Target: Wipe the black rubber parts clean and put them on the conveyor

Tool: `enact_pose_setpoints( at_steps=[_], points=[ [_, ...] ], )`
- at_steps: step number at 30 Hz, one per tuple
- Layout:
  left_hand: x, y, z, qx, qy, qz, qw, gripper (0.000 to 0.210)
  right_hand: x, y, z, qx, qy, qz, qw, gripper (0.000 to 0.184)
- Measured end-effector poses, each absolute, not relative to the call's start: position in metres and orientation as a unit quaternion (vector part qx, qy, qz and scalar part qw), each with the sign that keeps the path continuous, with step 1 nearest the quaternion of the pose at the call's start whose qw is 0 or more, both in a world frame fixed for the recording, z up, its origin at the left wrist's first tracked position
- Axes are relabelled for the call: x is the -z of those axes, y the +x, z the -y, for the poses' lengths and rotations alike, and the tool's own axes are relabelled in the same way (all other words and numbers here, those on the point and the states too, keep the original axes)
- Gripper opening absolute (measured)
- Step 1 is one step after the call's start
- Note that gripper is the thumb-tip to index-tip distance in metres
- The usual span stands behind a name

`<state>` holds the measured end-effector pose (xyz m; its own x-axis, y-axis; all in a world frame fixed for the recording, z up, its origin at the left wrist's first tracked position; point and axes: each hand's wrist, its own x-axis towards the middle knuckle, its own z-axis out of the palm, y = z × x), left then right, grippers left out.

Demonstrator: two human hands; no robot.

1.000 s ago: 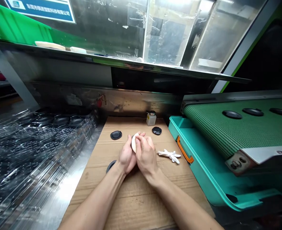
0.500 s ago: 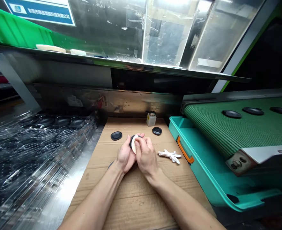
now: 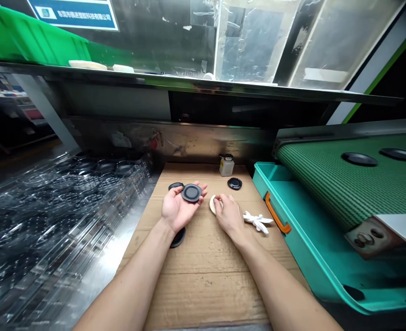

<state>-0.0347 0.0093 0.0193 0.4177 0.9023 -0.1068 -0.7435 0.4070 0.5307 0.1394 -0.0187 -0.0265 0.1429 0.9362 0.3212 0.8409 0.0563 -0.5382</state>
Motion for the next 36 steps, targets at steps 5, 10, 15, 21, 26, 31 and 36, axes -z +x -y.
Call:
enact_pose_setpoints(
  at_steps=[5,10,15,21,26,31,36],
  points=[
    [-0.024,-0.016,0.006,-0.592,0.434,-0.297,0.611,0.061,0.023,0.139,0.021,-0.056,-0.698,0.661,0.270,0.026],
    [-0.025,-0.007,0.020,-0.601,0.574,-0.312,0.460,0.089,0.017,0.141,0.024,-0.064,-0.696,0.674,0.239,0.029],
    [-0.029,-0.007,0.025,-0.634,0.527,-0.331,0.458,0.079,0.012,0.146,0.026,-0.107,-0.677,0.683,0.251,0.048],
    [-0.026,-0.009,0.023,-0.608,0.576,-0.339,0.428,0.092,0.012,0.151,0.018,-0.182,-0.674,0.606,0.382,0.045],
    [-0.029,-0.004,0.028,-0.622,0.516,-0.324,0.492,0.089,0.011,0.145,0.009,-0.373,-0.535,0.494,0.575,0.045],
    [-0.020,0.004,0.024,-0.593,0.526,-0.319,0.519,0.054,0.004,0.127,0.019,-0.467,-0.435,0.466,0.613,0.047],
    [0.000,0.013,0.017,-0.576,0.442,-0.301,0.618,0.037,-0.005,0.119,0.037,-0.277,-0.517,0.582,0.564,0.042]
  ],
)
